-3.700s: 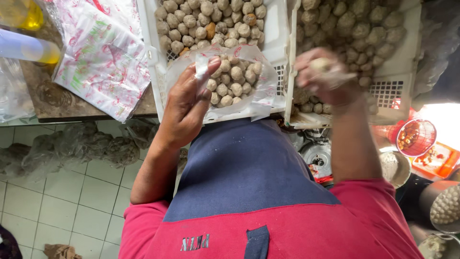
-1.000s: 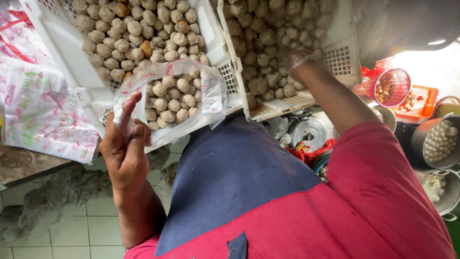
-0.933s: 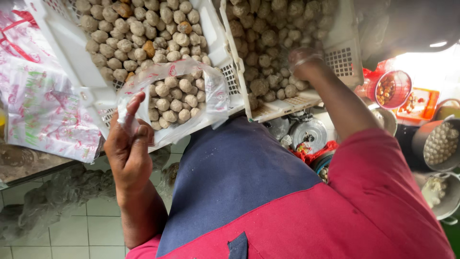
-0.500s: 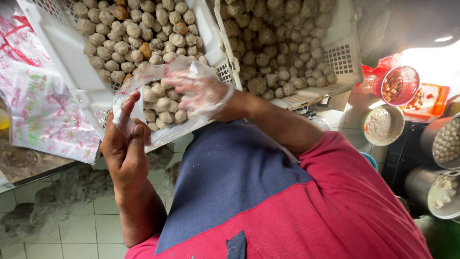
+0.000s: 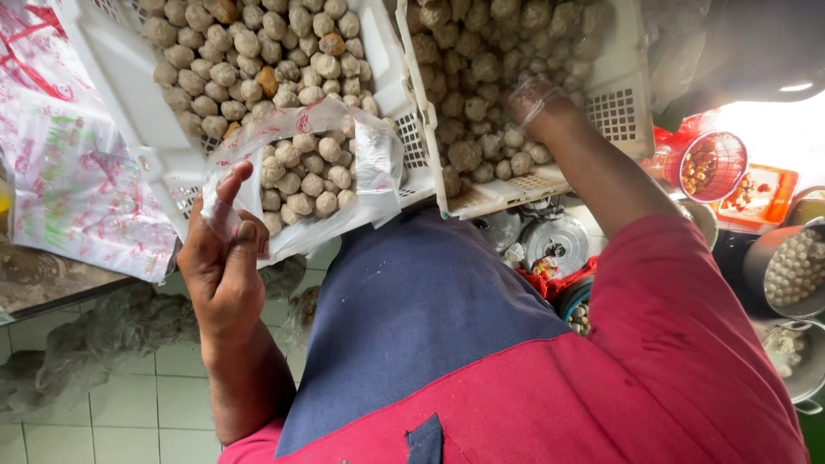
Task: The person holds a plastic bag open and repeatedly picks meatballs from a large plastic crate, placing them one at a time into the bag. They occasionally shake the bag to settle the meatballs and continue filling it from the crates on the counter.
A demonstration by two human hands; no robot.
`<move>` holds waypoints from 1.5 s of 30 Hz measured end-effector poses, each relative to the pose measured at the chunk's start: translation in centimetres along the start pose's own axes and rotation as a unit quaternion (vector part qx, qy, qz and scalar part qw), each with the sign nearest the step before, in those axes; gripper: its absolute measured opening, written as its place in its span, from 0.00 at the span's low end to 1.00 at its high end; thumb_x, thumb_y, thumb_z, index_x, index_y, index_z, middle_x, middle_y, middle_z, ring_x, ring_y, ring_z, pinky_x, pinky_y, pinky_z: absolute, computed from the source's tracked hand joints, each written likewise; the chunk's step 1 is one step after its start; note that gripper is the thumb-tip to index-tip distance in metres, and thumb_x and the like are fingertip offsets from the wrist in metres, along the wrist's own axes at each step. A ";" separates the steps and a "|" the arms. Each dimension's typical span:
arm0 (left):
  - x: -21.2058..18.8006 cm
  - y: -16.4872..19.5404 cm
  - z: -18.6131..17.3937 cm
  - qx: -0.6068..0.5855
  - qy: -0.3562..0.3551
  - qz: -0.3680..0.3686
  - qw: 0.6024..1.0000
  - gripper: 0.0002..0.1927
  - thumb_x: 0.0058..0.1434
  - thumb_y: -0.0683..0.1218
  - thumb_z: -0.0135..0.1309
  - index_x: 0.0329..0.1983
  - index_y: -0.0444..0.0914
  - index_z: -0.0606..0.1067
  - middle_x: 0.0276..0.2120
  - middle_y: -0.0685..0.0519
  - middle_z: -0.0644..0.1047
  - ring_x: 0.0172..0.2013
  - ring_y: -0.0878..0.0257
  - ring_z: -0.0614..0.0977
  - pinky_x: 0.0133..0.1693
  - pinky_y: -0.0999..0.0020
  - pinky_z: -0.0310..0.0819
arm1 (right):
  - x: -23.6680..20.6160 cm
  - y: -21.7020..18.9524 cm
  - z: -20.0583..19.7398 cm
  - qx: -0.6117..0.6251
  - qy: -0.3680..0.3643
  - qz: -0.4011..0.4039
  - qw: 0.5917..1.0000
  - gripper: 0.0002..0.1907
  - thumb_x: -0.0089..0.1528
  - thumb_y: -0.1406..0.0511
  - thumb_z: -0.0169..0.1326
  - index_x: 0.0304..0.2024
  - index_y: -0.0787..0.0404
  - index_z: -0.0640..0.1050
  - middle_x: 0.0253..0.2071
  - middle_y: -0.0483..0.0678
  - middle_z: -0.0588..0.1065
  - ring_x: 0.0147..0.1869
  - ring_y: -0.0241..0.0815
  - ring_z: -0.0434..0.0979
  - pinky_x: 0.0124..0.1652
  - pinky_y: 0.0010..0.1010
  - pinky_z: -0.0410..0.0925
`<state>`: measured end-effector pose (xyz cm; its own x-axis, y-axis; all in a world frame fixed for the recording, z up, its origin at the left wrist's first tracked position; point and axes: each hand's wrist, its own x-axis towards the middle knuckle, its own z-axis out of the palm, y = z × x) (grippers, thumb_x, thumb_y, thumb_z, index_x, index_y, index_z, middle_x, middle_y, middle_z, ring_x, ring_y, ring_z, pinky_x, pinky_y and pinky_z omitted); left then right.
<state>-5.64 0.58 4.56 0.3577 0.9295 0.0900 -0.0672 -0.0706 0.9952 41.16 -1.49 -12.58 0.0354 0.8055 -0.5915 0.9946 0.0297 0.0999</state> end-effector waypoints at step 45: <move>-0.5 -0.6 -0.4 -0.019 0.006 0.003 1.000 0.24 0.72 0.29 0.39 0.71 0.28 0.66 0.68 0.39 0.70 0.32 0.72 0.70 0.36 0.76 0.68 | -2.5 1.1 -2.6 0.274 -0.025 0.121 0.954 0.17 0.65 0.57 0.57 0.54 0.56 0.79 0.56 0.57 0.79 0.56 0.54 0.81 0.55 0.43 0.73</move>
<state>-6.14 0.33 3.90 0.3461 0.9334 0.0948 -0.1046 -0.0620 0.9926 41.92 -1.92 -8.95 0.2609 0.7201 -0.6429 0.8579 -0.4783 -0.1876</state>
